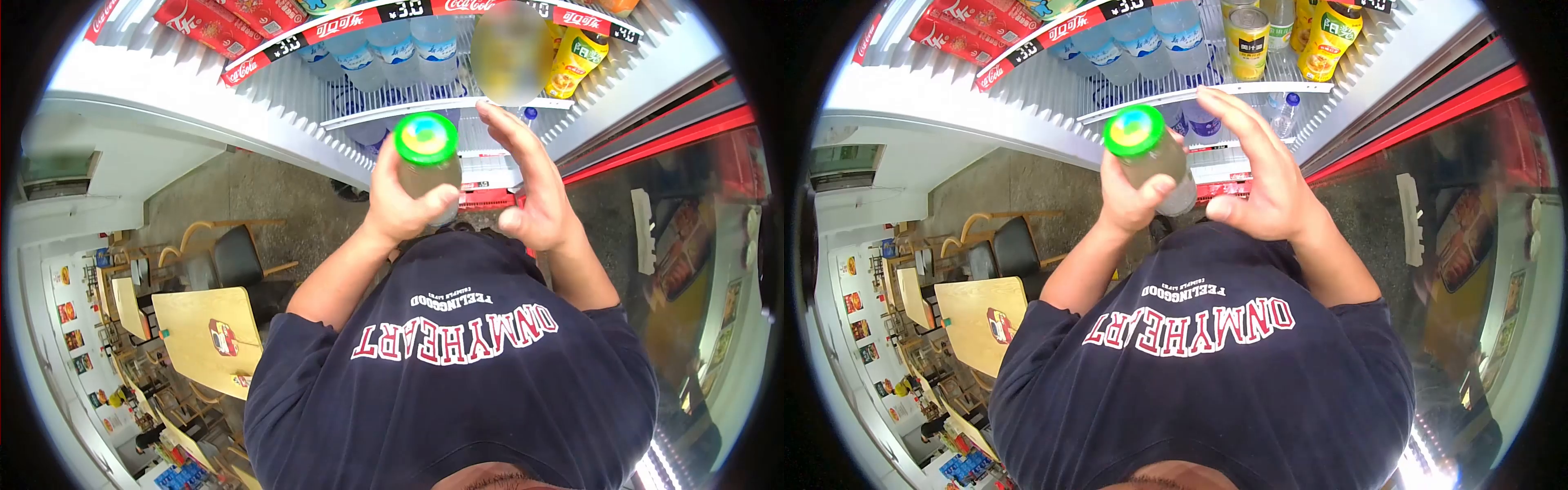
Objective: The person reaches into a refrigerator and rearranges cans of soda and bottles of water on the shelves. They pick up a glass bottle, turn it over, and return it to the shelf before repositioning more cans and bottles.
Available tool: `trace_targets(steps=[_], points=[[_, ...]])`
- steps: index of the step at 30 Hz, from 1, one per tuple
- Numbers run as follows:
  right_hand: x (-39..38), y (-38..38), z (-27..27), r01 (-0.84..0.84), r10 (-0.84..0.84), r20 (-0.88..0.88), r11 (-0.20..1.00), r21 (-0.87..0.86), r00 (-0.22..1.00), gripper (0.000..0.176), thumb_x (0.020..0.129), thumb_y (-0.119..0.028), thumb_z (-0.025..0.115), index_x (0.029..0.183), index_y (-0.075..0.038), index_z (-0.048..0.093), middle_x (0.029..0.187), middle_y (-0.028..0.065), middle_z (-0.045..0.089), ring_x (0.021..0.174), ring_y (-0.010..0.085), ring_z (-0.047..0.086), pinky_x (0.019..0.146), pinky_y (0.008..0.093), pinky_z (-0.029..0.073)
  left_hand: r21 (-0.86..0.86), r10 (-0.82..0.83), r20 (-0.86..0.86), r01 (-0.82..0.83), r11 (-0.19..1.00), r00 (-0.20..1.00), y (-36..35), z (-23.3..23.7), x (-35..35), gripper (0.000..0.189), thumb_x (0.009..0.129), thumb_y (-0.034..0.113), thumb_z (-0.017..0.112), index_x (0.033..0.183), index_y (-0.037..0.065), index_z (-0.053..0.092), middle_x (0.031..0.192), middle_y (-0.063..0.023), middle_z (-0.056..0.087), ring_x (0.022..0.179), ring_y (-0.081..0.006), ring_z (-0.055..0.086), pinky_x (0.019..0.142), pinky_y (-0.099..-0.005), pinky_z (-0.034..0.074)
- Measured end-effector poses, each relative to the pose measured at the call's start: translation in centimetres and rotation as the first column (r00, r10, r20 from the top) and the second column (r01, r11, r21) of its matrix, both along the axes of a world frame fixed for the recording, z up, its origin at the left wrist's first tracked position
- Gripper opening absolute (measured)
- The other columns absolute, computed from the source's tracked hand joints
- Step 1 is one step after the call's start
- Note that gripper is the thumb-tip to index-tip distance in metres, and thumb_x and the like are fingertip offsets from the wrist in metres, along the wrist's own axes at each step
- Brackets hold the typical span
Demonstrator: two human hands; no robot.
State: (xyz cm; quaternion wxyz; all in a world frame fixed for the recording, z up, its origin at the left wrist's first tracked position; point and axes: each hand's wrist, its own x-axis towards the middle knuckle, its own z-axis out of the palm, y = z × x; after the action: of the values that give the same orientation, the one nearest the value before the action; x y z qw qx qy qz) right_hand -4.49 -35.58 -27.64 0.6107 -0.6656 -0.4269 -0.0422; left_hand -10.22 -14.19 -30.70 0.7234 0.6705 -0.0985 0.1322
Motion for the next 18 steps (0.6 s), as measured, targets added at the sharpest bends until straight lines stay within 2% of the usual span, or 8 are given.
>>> trace_targets(steps=[2, 4, 5, 9, 12, 16, 17, 18], points=[[-0.3, 0.3, -2.4, -0.096, 0.115, -0.287, 0.992, 0.077, 0.951, 0.098, 0.091, -0.067, 0.06, 0.155, 0.001, 0.032, 0.152, 0.0222, 0.043, 0.143, 0.032, 0.043, 0.117, 0.0454, 0.031, -0.296, -0.071, -0.021, 0.061, 0.953, 0.997, 0.0, 0.9, 0.2, 0.073, 0.079, 0.036, 0.085, 0.132, 0.002, 0.049, 0.117, -0.0135, 0.064, 0.105, -0.025, 0.067, 0.091, -0.0411, 0.056], [-1.0, 0.7, -4.4, -0.182, 0.308, -0.599, 0.948, 0.263, 0.739, 0.096, 0.094, -0.067, 0.054, 0.157, -0.001, 0.028, 0.154, 0.0199, 0.043, 0.143, 0.0294, 0.042, 0.118, 0.0432, 0.03, -0.486, -0.083, -0.065, 0.041, 0.873, 0.994, 0.3, 0.9, 0.5, 0.076, 0.085, 0.053, 0.073, 0.136, 0.004, 0.046, 0.116, -0.0164, 0.063, 0.102, -0.0304, 0.066, 0.09, -0.0468, 0.055], [-1.4, 0.6, -5.3, -0.271, 0.428, -0.676, 0.904, 0.331, 0.6, 0.089, 0.1, -0.065, 0.044, 0.16, -0.003, 0.022, 0.154, 0.0176, 0.042, 0.143, 0.0283, 0.041, 0.118, 0.0416, 0.03, -0.637, -0.107, -0.1, 0.019, 0.77, 0.989, 0.4, 1.0, 0.6, 0.071, 0.09, 0.057, 0.062, 0.137, 0.007, 0.046, 0.117, -0.0157, 0.061, 0.101, -0.0316, 0.065, 0.089, -0.0491, 0.054], [-3.6, 1.0, -8.7, -0.348, 0.648, -0.727, 0.751, 0.561, 0.226, 0.079, 0.105, -0.057, 0.039, 0.159, -0.002, 0.024, 0.152, 0.0185, 0.045, 0.142, 0.0287, 0.044, 0.118, 0.0426, 0.033, -0.832, -0.175, -0.136, -0.016, 0.555, 0.975, 1.7, 2.3, 1.1, 0.066, 0.091, 0.057, 0.06, 0.132, 0.007, 0.049, 0.113, -0.0131, 0.059, 0.101, -0.0294, 0.061, 0.088, -0.0496, 0.053], [-4.2, 1.3, -8.1, -0.425, 0.689, -0.705, 0.697, 0.578, 0.17, 0.08, 0.104, -0.057, 0.04, 0.159, 0.0, 0.025, 0.152, 0.0203, 0.046, 0.142, 0.029, 0.045, 0.118, 0.0417, 0.034, -0.838, -0.169, -0.146, -0.031, 0.545, 0.975, 2.1, 2.2, 1.4, 0.066, 0.09, 0.058, 0.061, 0.129, 0.006, 0.051, 0.111, -0.0128, 0.059, 0.1, -0.0285, 0.06, 0.087, -0.0492, 0.053], [-3.9, 1.1, -8.0, -0.493, 0.745, -0.649, 0.627, 0.603, 0.154, 0.067, 0.103, -0.053, 0.047, 0.139, 0.004, 0.052, 0.135, 0.0203, 0.062, 0.127, 0.0288, 0.06, 0.11, 0.0396, 0.044, -0.859, -0.191, -0.162, -0.043, 0.51, 0.968, 2.2, 2.1, 1.6, 0.065, 0.089, 0.058, 0.063, 0.125, 0.004, 0.053, 0.109, -0.0122, 0.059, 0.099, -0.0277, 0.06, 0.085, -0.048, 0.054], [-4.1, 1.2, -7.0, -0.419, 0.7, -0.699, 0.685, 0.596, 0.15, 0.055, 0.096, -0.047, 0.064, 0.119, 0.004, 0.06, 0.116, 0.0184, 0.068, 0.111, 0.0278, 0.067, 0.101, 0.0381, 0.05, -0.871, -0.206, -0.162, -0.041, 0.49, 0.965, 2.1, 2.1, 1.6, 0.065, 0.089, 0.057, 0.064, 0.124, 0.004, 0.053, 0.109, -0.0121, 0.059, 0.099, -0.0276, 0.06, 0.085, -0.0477, 0.054], [-4.0, 1.1, -6.5, -0.479, 0.681, -0.702, 0.697, 0.534, 0.208, 0.052, 0.095, -0.044, 0.067, 0.117, 0.003, 0.06, 0.112, 0.0165, 0.067, 0.107, 0.0254, 0.067, 0.098, 0.0366, 0.05, -0.882, -0.22, -0.161, -0.04, 0.47, 0.962, 2.0, 2.0, 1.6, 0.064, 0.088, 0.057, 0.064, 0.123, 0.004, 0.054, 0.108, -0.012, 0.059, 0.099, -0.0275, 0.06, 0.085, -0.0475, 0.054]])
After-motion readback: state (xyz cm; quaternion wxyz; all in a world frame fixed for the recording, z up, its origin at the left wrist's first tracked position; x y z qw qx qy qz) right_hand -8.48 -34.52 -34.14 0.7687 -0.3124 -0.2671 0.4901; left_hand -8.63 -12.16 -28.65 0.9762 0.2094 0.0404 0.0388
